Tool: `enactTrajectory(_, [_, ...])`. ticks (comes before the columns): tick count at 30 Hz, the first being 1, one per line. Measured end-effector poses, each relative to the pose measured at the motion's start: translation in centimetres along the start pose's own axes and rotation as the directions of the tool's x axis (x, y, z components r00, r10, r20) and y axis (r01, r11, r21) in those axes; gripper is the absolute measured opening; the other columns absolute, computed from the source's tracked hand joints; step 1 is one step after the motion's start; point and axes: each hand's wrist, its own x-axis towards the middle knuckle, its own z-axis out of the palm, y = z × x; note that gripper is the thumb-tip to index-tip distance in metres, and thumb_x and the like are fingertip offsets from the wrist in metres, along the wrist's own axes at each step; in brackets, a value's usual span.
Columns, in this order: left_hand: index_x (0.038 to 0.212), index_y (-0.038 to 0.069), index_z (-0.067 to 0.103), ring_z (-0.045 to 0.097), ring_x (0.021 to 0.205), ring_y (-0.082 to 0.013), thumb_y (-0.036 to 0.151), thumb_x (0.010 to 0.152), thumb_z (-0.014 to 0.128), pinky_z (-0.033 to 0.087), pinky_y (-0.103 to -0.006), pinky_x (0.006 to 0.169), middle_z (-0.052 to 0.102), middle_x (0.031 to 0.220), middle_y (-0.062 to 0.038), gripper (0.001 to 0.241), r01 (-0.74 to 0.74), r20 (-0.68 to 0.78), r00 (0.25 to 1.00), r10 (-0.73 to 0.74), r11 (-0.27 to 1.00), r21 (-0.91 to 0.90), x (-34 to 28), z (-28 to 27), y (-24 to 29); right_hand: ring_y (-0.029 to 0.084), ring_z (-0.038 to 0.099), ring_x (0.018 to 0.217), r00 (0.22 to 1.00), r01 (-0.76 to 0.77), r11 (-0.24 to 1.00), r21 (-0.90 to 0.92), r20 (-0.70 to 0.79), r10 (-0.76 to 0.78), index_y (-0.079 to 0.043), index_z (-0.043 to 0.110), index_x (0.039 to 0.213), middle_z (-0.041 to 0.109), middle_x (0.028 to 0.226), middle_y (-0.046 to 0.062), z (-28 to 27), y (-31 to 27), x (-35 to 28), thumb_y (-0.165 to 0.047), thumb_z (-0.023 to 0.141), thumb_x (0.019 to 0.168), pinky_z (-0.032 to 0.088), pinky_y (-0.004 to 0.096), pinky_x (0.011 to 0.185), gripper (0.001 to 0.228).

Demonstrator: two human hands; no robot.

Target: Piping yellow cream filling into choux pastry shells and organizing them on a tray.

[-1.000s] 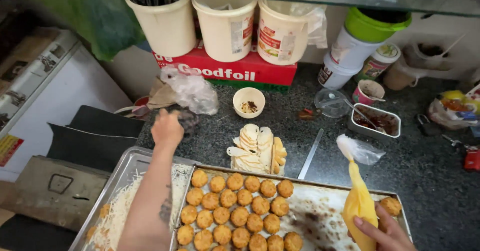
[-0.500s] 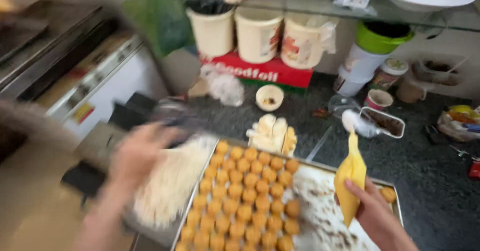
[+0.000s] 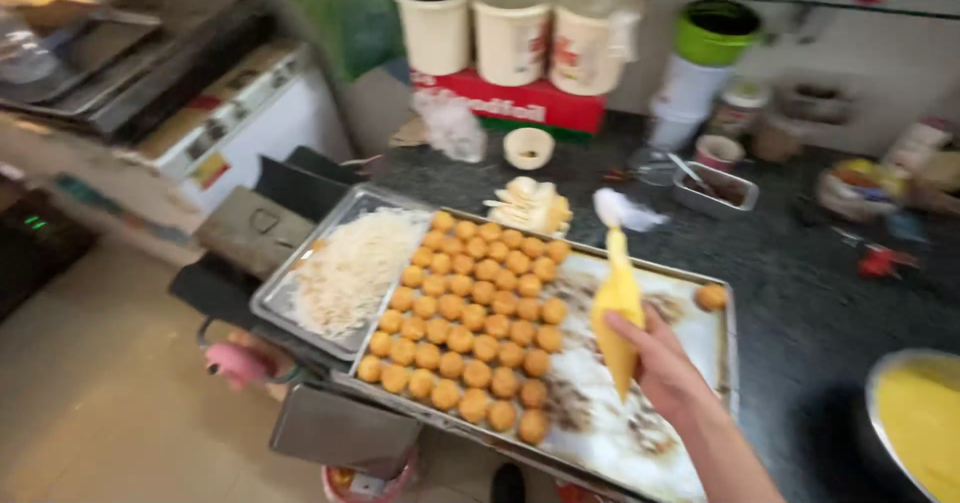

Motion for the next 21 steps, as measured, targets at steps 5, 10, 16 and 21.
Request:
enactTrajectory(5, [0.128, 0.008, 0.076, 0.053, 0.048, -0.0181, 0.017, 0.094, 0.073, 0.04, -0.0302, 0.045, 0.067, 0.065, -0.008, 0.035, 0.176, 0.159, 0.979, -0.129, 0.927, -0.331, 5.3, 7.5, 18.7, 0.022, 0.062, 0.091, 0.998, 0.065, 0.992, -0.112, 0.033, -0.062, -0.006, 0.058, 0.137, 0.067, 0.11, 0.013, -0.3, -2.5, -3.7, -0.013, 0.071, 0.087, 0.047, 0.033, 0.076, 0.052])
enactTrajectory(10, [0.116, 0.009, 0.079, 0.077, 0.095, -0.015, 0.018, 0.083, 0.072, 0.058, -0.0265, 0.086, 0.083, 0.11, -0.002, 0.035, 0.17, 0.426, 0.876, 0.224, 0.683, -0.71, 7.9, 10.5, 42.2, 0.022, 0.062, 0.093, 0.989, 0.126, 0.974, -0.188, 0.098, -0.109, -0.004, 0.057, 0.137, 0.067, 0.112, 0.015, -2.3, -4.9, -5.3, -0.015, 0.073, 0.083, 0.049, 0.033, 0.079, 0.057])
enactTrajectory(16, [0.134, -0.002, 0.065, 0.069, 0.116, -0.0322, 0.048, 0.09, 0.077, 0.059, -0.0432, 0.095, 0.071, 0.124, -0.025, 0.068, 0.524, 0.608, 0.61, 0.509, 0.317, -0.791, 8.1, 20.9, 56.1, 0.023, 0.065, 0.104, 0.969, 0.215, 0.877, -0.43, 0.206, -0.137, -0.009, 0.059, 0.14, 0.064, 0.115, 0.011, -3.5, -6.3, -3.8, -0.018, 0.092, 0.074, 0.06, 0.037, 0.085, 0.074])
enactTrajectory(21, [0.145, 0.009, 0.062, 0.056, 0.134, -0.0285, 0.044, 0.099, 0.063, 0.049, -0.0426, 0.109, 0.061, 0.146, -0.018, 0.058, 0.693, 0.543, 0.503, 0.672, 0.062, -0.719, 10.9, 15.6, 59.8, 0.031, 0.059, 0.116, 0.928, 0.354, 0.639, -0.683, 0.344, -0.146, -0.006, 0.057, 0.137, 0.063, 0.124, 0.018, -1.5, -8.5, -2.6, -0.029, 0.09, 0.075, 0.055, 0.043, 0.094, 0.074])
